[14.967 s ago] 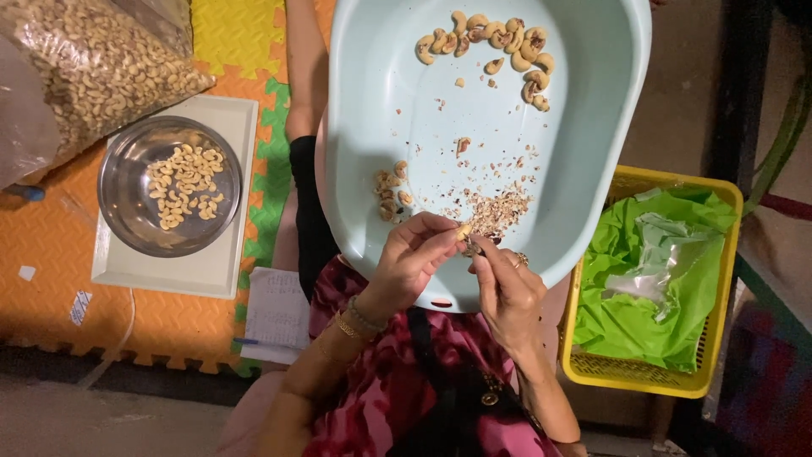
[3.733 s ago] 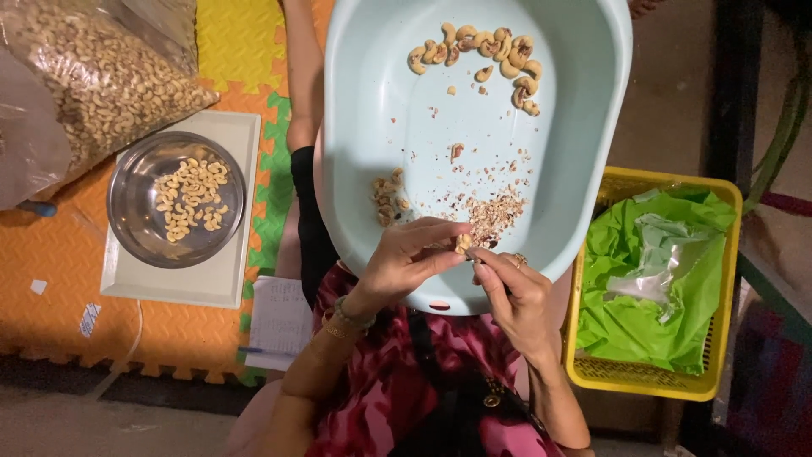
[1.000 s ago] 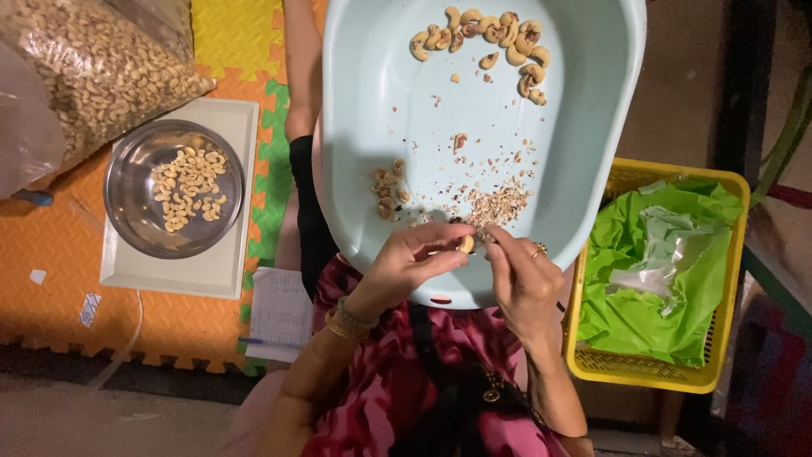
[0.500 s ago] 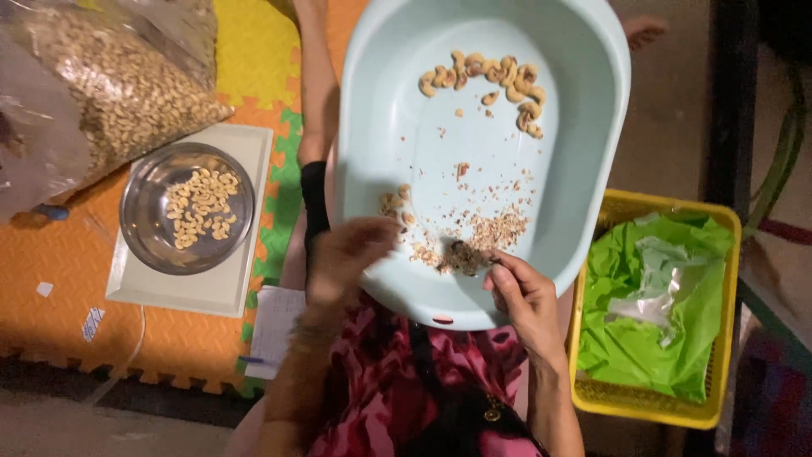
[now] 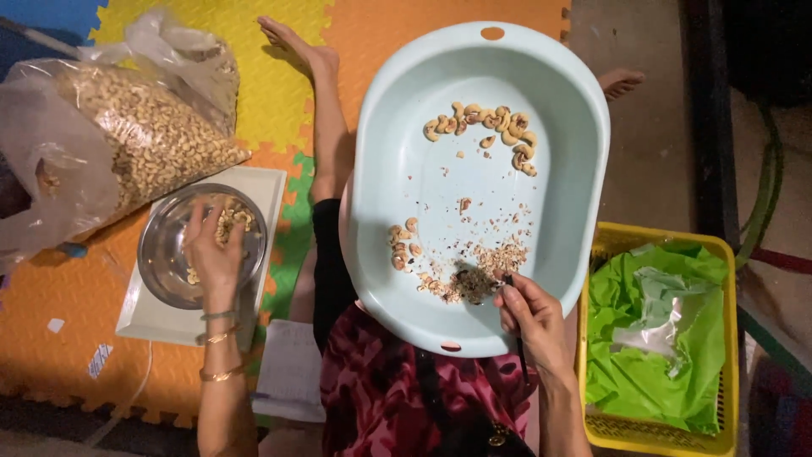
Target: Manually peeling the skin off cashew nuts and placing them in a bowl.
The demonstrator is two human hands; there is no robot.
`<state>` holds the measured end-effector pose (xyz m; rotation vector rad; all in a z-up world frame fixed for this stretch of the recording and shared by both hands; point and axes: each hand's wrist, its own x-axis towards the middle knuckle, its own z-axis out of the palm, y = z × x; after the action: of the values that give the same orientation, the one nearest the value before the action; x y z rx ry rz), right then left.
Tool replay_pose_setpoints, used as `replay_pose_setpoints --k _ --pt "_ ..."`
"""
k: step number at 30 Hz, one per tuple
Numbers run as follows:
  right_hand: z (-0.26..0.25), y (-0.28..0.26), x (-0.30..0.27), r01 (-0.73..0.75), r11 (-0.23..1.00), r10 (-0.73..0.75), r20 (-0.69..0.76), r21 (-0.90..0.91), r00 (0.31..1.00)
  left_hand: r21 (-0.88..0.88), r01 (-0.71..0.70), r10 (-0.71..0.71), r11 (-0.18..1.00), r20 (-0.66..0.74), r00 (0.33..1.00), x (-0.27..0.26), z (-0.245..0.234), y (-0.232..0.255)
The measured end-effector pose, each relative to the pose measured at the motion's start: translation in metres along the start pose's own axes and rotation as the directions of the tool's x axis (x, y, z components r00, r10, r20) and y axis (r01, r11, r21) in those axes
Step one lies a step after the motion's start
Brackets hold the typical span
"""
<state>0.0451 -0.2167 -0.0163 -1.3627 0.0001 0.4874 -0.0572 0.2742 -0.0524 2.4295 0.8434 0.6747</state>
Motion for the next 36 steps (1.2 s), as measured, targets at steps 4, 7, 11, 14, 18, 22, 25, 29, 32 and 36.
replay_pose_setpoints --k 4,7,11,14,18,22,25,29,32,36 --pt "0.003 -0.004 -0.002 -0.018 1.000 0.018 -0.021 -0.001 1.000 -0.093 -0.437 0.408 0.894 -0.231 0.883 0.025 0.004 0.138" --pt "0.000 0.001 -0.002 -0.031 0.999 0.030 -0.034 -0.030 0.999 -0.550 -0.330 0.499 0.767 0.189 0.846 0.040 0.039 0.210" --pt "-0.004 0.007 0.002 -0.030 0.999 0.029 -0.025 -0.032 0.999 -0.307 -0.596 0.664 0.742 0.218 0.715 0.069 0.146 0.237" --pt "-0.009 0.008 0.002 -0.024 1.000 0.024 -0.013 -0.002 1.000 -0.102 -0.626 0.627 0.773 0.273 0.730 0.077 0.185 0.253" --pt "-0.011 0.006 -0.003 -0.011 0.999 0.010 -0.031 -0.048 0.999 -0.088 -0.581 0.585 0.809 0.210 0.783 0.077 0.224 0.234" --pt "-0.006 0.006 -0.006 0.002 0.991 -0.002 0.006 -0.133 1.000 -0.112 -0.638 0.643 0.762 0.008 0.766 0.063 0.244 0.223" --pt "-0.003 -0.001 -0.005 0.089 0.980 -0.086 0.024 -0.179 0.996 -0.296 -0.383 0.440 0.875 0.157 0.884 0.043 0.210 0.242" --pt "0.001 -0.001 -0.005 0.130 0.973 -0.139 -0.036 -0.189 0.990 -0.637 -0.164 0.518 0.753 0.421 0.745 -0.039 0.186 0.257" --pt "0.023 -0.012 -0.008 0.201 0.940 -0.228 -0.069 -0.275 0.971 -0.800 -0.096 0.618 0.592 0.375 0.691 -0.092 0.156 0.256" --pt "0.028 -0.013 -0.010 0.252 0.924 -0.290 -0.099 -0.287 0.952 -0.862 0.049 0.571 0.504 0.375 0.731 -0.115 0.090 0.244"
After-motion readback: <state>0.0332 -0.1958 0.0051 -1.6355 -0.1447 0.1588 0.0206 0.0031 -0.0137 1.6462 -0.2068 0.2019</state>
